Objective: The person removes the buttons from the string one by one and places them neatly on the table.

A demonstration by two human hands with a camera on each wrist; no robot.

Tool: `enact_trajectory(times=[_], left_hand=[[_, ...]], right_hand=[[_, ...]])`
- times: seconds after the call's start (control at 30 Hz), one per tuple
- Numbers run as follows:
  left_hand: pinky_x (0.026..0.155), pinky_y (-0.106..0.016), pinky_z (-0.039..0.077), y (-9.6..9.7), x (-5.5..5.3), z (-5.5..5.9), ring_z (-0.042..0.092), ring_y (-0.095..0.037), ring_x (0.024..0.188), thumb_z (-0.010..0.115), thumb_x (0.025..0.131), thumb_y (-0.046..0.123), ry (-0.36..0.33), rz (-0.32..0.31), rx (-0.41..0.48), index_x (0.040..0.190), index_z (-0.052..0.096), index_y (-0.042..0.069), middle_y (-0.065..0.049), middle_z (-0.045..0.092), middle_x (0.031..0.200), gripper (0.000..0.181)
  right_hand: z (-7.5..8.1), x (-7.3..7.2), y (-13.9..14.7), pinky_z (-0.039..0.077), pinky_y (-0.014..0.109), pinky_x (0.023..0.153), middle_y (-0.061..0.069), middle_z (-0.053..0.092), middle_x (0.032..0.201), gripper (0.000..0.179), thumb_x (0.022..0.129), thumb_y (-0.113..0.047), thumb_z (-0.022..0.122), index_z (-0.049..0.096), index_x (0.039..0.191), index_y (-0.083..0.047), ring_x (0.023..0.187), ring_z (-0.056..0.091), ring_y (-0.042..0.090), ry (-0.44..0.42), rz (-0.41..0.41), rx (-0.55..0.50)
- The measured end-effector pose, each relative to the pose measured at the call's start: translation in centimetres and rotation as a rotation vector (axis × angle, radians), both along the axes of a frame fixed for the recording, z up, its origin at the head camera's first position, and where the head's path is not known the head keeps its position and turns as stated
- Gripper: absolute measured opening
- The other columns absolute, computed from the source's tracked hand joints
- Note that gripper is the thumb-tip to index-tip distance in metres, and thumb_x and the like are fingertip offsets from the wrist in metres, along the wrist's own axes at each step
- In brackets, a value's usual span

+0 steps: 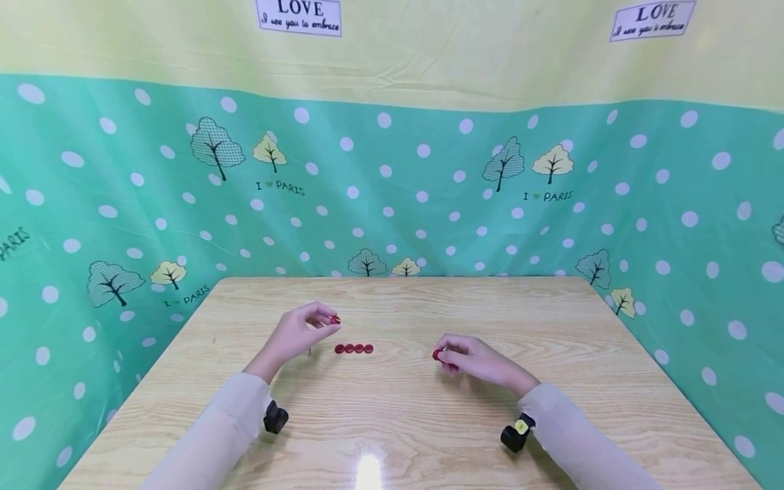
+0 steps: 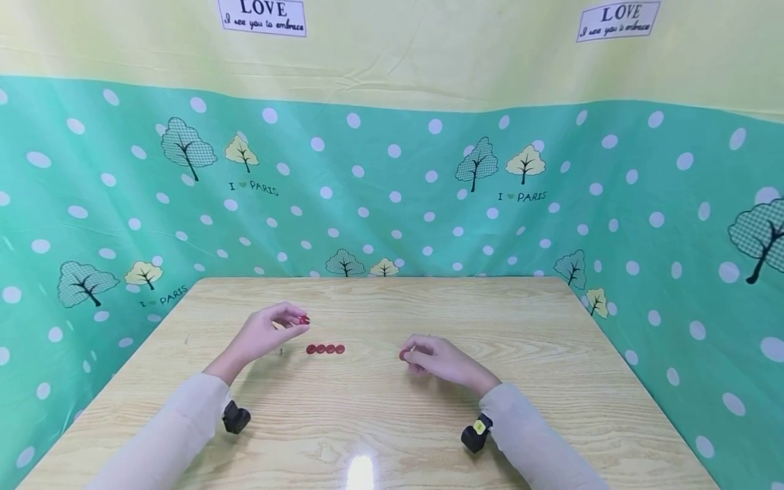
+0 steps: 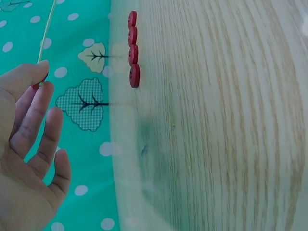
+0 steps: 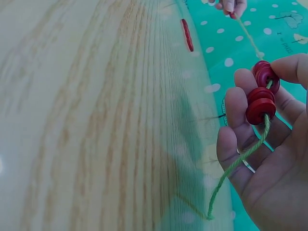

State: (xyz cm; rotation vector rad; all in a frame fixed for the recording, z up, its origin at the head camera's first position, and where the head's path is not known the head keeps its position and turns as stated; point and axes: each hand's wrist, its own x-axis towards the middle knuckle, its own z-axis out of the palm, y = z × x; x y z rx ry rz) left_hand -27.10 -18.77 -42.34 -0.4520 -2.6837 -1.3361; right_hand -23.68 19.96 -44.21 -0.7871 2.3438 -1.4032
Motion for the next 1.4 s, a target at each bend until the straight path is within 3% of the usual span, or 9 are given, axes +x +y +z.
enact_trajectory(times=[0.5, 1.0, 1.4], left_hand=[[0.073, -0.035, 0.05, -0.26, -0.21, -0.34, 0.061, -0.018, 0.089, 0.08, 0.088, 0.026, -0.019, 0.015, -0.03, 0.109, 0.073, 0.017, 0.004, 0.068, 0.091, 0.024], [0.078, -0.037, 0.05, -0.43, -0.18, -0.39, 0.062, -0.016, 0.091, 0.079, 0.089, 0.028, -0.003, 0.005, -0.044, 0.108, 0.073, 0.017, 0.006, 0.07, 0.094, 0.023], [0.078, -0.037, 0.05, -0.76, -0.16, -0.35, 0.062, -0.017, 0.092, 0.077, 0.09, 0.026, -0.013, 0.011, -0.055, 0.111, 0.072, 0.016, 0.005, 0.07, 0.096, 0.023]], right_hand=[[-0.15, -0.08, 0.05, 0.051, 0.035, 0.072, 0.017, 0.063, 0.087, 0.028, 0.106, -0.023, 0.051, 0.063, 0.115, 0.001, 0.079, 0.059, 0.025, -0.009, -0.012, 0.017], [-0.51, -0.33, 0.32, 0.052, 0.033, 0.07, 0.013, 0.064, 0.086, 0.03, 0.106, -0.025, 0.051, 0.063, 0.114, 0.002, 0.076, 0.059, 0.017, -0.004, 0.0, 0.011], [-0.21, -0.06, 0.28, 0.05, 0.034, 0.069, 0.013, 0.063, 0.086, 0.027, 0.107, -0.021, 0.05, 0.063, 0.114, 0.001, 0.077, 0.058, 0.019, -0.016, -0.006, -0.005]])
